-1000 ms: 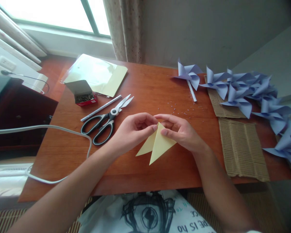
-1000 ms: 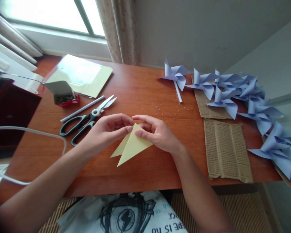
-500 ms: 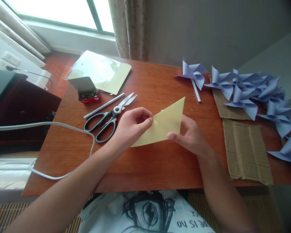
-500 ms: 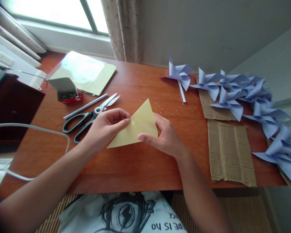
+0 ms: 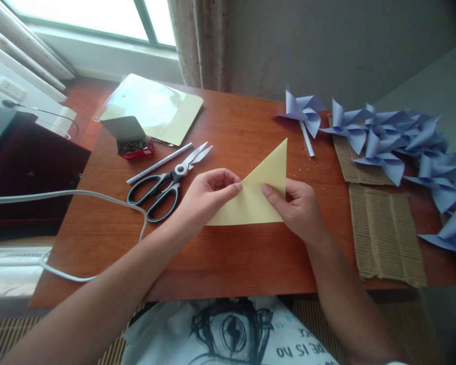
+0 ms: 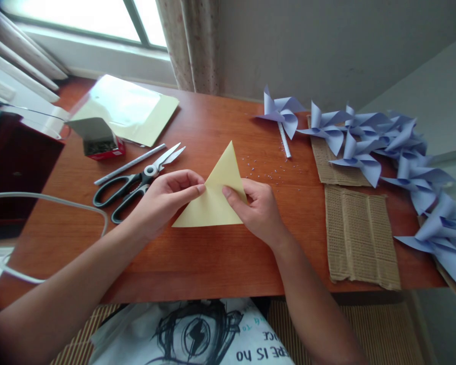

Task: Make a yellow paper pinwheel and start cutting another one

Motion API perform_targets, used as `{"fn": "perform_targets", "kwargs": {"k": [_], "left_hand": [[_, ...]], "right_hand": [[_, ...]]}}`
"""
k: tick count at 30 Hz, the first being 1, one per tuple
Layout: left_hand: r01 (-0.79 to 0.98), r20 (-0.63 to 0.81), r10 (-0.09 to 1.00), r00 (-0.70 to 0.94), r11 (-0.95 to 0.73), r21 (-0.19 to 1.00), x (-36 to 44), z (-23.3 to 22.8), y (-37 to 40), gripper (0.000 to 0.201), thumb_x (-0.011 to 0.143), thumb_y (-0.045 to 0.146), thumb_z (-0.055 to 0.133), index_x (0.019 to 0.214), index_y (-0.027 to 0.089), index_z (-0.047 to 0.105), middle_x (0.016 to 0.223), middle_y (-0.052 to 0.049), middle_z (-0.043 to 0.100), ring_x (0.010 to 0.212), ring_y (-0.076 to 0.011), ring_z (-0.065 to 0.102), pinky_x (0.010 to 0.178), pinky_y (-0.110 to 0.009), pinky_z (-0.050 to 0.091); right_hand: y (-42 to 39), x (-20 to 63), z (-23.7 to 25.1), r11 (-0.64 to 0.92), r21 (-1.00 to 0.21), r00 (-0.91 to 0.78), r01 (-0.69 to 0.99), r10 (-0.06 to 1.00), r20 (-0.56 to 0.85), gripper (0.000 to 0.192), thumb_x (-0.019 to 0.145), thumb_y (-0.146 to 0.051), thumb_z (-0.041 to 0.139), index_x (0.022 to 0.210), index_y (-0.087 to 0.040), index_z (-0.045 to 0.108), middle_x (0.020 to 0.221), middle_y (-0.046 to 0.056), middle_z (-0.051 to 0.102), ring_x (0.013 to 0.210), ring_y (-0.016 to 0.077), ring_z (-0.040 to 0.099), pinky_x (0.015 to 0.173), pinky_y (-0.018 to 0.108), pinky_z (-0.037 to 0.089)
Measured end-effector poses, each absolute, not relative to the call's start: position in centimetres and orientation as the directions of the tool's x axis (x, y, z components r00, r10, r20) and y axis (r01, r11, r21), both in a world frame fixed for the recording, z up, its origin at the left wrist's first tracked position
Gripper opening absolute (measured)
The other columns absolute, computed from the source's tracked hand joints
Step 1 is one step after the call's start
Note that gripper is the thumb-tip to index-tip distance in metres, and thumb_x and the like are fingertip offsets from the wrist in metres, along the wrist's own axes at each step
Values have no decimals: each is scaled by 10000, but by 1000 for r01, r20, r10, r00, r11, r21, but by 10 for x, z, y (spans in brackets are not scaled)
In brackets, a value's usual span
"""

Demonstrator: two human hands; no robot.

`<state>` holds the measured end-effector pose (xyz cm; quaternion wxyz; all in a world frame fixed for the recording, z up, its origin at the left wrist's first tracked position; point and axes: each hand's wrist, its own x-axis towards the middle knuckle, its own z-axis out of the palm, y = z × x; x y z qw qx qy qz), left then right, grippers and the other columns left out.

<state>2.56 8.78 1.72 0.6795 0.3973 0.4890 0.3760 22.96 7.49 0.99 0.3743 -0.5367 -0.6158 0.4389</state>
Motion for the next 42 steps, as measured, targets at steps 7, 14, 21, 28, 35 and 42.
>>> {"fn": "perform_targets", "kwargs": {"k": [7, 14, 21, 28, 35, 42], "left_hand": [[-141, -372, 894, 251, 414, 899, 25, 18, 87, 168, 735, 277, 781, 804, 163, 679, 763, -11, 668, 663, -129, 576, 592, -231, 416], [-160, -372, 894, 249, 417, 895, 26, 20, 87, 168, 721, 276, 785, 791, 167, 678, 761, -10, 669, 668, -138, 583, 606, -243, 427], [-162, -364, 901, 235, 406, 899, 26, 20, 87, 160, 733, 286, 771, 790, 170, 676, 748, -7, 670, 651, -135, 581, 600, -248, 426], [-165, -365, 904, 223, 404, 900, 26, 20, 88, 153, 745, 285, 763, 776, 168, 669, 745, -11, 673, 650, -134, 588, 599, -248, 426], [-168, -368, 911, 184, 398, 902, 26, 18, 88, 147, 708, 261, 765, 765, 163, 672, 717, -9, 671, 615, -127, 565, 561, -233, 400], [-241, -415, 900, 135, 436, 867, 28, 20, 87, 112, 704, 220, 743, 768, 170, 667, 696, 2, 677, 599, -131, 586, 545, -231, 418]], "right_hand": [[75, 229, 10, 56, -936, -137, 347, 990, 8, 303, 917, -455, 667, 774, -194, 726, 685, 6, 627, 587, 147, 546, 533, 271, 443], [75, 229, 10, 52, -933, -119, 357, 993, 10, 296, 908, -463, 676, 776, -204, 734, 678, 7, 637, 574, 151, 549, 522, 277, 447], [74, 228, 9, 82, -929, -125, 360, 991, 40, 291, 916, -456, 666, 776, -211, 733, 697, 11, 646, 597, 161, 555, 543, 289, 444], [75, 227, 11, 173, -902, -165, 395, 980, 115, 274, 947, -415, 636, 775, -220, 721, 721, 3, 672, 624, 161, 596, 574, 288, 472], [76, 226, 11, 480, -753, -323, 450, 874, 364, 211, 983, -273, 570, 1076, -272, 759, 1131, 51, 762, 994, 235, 712, 876, 373, 576], [76, 225, 2, 721, -536, -521, 439, 690, 501, 472, 943, -134, 594, 1384, -302, 617, 1357, 90, 675, 1213, 265, 642, 1014, 455, 549]]}}
